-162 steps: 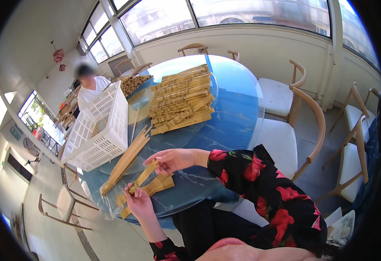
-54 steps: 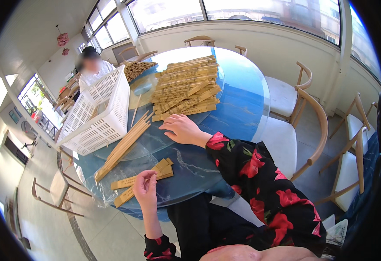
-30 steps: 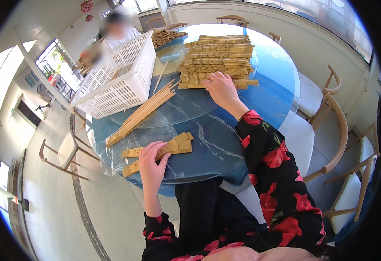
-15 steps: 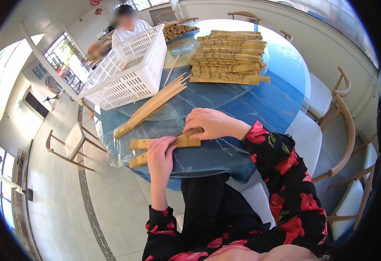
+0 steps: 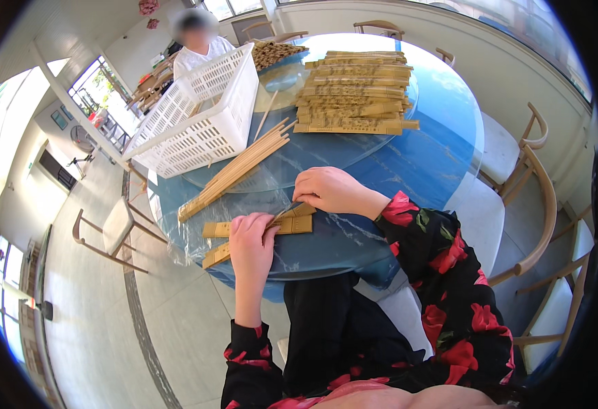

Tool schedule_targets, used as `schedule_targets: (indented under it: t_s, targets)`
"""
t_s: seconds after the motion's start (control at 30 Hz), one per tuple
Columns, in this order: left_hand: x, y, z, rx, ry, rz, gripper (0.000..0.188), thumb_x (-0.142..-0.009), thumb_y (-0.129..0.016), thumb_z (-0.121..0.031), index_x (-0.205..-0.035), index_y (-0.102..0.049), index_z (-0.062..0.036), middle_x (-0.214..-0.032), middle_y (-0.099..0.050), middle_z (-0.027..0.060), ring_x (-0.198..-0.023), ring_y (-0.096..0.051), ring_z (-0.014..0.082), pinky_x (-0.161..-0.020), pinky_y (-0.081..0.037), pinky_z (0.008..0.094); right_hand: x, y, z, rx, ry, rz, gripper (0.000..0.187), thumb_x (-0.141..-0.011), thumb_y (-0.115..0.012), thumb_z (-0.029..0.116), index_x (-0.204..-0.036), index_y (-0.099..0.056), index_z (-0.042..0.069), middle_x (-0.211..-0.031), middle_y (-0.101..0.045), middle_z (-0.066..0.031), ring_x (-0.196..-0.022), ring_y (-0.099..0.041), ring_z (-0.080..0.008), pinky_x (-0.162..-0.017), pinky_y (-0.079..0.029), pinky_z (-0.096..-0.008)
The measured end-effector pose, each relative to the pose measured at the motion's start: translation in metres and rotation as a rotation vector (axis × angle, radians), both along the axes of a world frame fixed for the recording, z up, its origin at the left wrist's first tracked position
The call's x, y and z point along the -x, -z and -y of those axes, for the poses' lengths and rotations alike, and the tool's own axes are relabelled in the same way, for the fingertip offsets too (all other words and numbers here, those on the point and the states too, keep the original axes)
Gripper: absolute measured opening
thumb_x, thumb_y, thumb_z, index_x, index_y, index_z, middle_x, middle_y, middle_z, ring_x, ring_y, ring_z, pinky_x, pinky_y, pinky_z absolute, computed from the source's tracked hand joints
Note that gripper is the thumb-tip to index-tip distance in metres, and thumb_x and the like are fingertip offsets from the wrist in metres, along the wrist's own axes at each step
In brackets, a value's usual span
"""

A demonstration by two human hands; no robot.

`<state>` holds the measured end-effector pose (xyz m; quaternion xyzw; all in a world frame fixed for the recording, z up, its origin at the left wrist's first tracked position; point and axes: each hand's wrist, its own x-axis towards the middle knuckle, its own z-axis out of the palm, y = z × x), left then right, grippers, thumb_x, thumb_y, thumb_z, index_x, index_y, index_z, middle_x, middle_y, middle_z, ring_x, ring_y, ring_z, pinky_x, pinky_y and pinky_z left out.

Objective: The person sits at a round table and repeatedly picks up flat bamboo strips and thin bamboo sticks. They insert the sticks into slots on the strips and place the assembled units into a white basket. Another person works nearby at the same table.

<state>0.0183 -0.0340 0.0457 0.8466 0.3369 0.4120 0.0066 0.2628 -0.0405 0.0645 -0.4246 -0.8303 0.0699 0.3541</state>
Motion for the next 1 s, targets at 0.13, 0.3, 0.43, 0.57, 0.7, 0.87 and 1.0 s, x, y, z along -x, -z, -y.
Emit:
schedule_targets:
  t_s: [0.13, 0.3, 0.43, 0.57, 0.7, 0.87, 1.0]
  targets:
    - [-0.009, -0.001, -0.012, -0.036, 0.016, -0.008, 0.008, -0.086, -0.068, -0.005, -0.093, -0.069, -0.0035, -0.092, -0.069, 0.0094, -0.092, -0.061, 0.0318, -0.084, -0.049, 0.0408, -0.002, 0.004, -0.004, -0.005, 0.049, -0.184, 0.012, -0.088, -0.065, 0.011, -0.095, -0.071, 0.004, -0.090, -0.067, -0.0114, -0.088, -0.063, -0.0318, -0.079, -0.051, -0.0400]
    - [-0.014, 0.006, -0.013, -0.016, -0.024, 0.017, 0.011, -0.089, -0.064, -0.004, -0.099, -0.067, -0.0035, -0.087, -0.066, 0.0116, -0.093, -0.061, 0.0325, -0.082, -0.049, 0.0424, -0.001, 0.003, -0.005, 0.214, 0.013, -0.372, 0.013, -0.091, -0.064, 0.007, -0.100, -0.070, 0.000, -0.088, -0.069, -0.0111, -0.073, -0.066, -0.0223, -0.068, -0.052, -0.0332]
    - [-0.014, 0.008, -0.008, -0.021, -0.043, 0.048, 0.012, -0.090, -0.063, -0.004, -0.102, -0.066, -0.0037, -0.087, -0.066, 0.0123, -0.092, -0.061, 0.0331, -0.081, -0.049, 0.0427, -0.005, 0.005, -0.007, 0.465, -0.064, -0.520, 0.015, -0.098, -0.057, 0.004, -0.106, -0.069, -0.002, -0.092, -0.068, -0.0043, -0.074, -0.065, -0.0087, -0.068, -0.054, -0.0241]
    - [-0.008, 0.012, -0.009, 0.005, -0.078, 0.040, 0.010, -0.090, -0.064, -0.004, -0.100, -0.066, -0.0040, -0.088, -0.066, 0.0121, -0.092, -0.061, 0.0332, -0.081, -0.049, 0.0422, -0.002, 0.007, -0.010, 0.563, -0.142, -0.622, 0.018, -0.098, -0.056, 0.003, -0.111, -0.068, 0.000, -0.093, -0.068, -0.0034, -0.075, -0.065, -0.0080, -0.068, -0.053, -0.0239]
    - [-0.014, 0.006, -0.005, -0.023, -0.062, 0.061, 0.010, -0.087, -0.068, -0.004, -0.097, -0.067, -0.0034, -0.091, -0.067, 0.0106, -0.093, -0.059, 0.0330, -0.084, -0.048, 0.0420, -0.008, 0.002, -0.005, 0.509, -0.108, -0.604, 0.018, -0.099, -0.056, 0.003, -0.111, -0.068, 0.001, -0.093, -0.067, -0.0027, -0.076, -0.063, -0.0074, -0.069, -0.052, -0.0232]
    - [-0.007, -0.001, 0.002, -0.191, -0.288, 0.037, 0.008, -0.083, -0.071, -0.001, -0.090, -0.068, -0.0028, -0.096, -0.065, 0.0096, -0.092, -0.057, 0.0326, -0.086, -0.047, 0.0410, -0.011, 0.006, -0.015, 0.222, 0.075, -0.687, 0.017, -0.100, -0.055, 0.005, -0.111, -0.068, 0.001, -0.091, -0.066, -0.0016, -0.073, -0.061, -0.0077, -0.068, -0.052, -0.0233]
    - [-0.003, 0.006, -0.005, -0.154, -0.218, 0.293, 0.002, -0.089, -0.067, -0.002, -0.091, -0.067, -0.0021, -0.100, -0.065, 0.0102, -0.084, -0.058, 0.0261, -0.077, -0.048, 0.0340, -0.019, -0.007, -0.008, 0.250, -0.076, -1.009, 0.025, -0.106, -0.052, 0.019, -0.122, -0.063, 0.003, -0.097, -0.067, -0.0029, -0.079, -0.062, -0.0076, -0.072, -0.052, -0.0233]
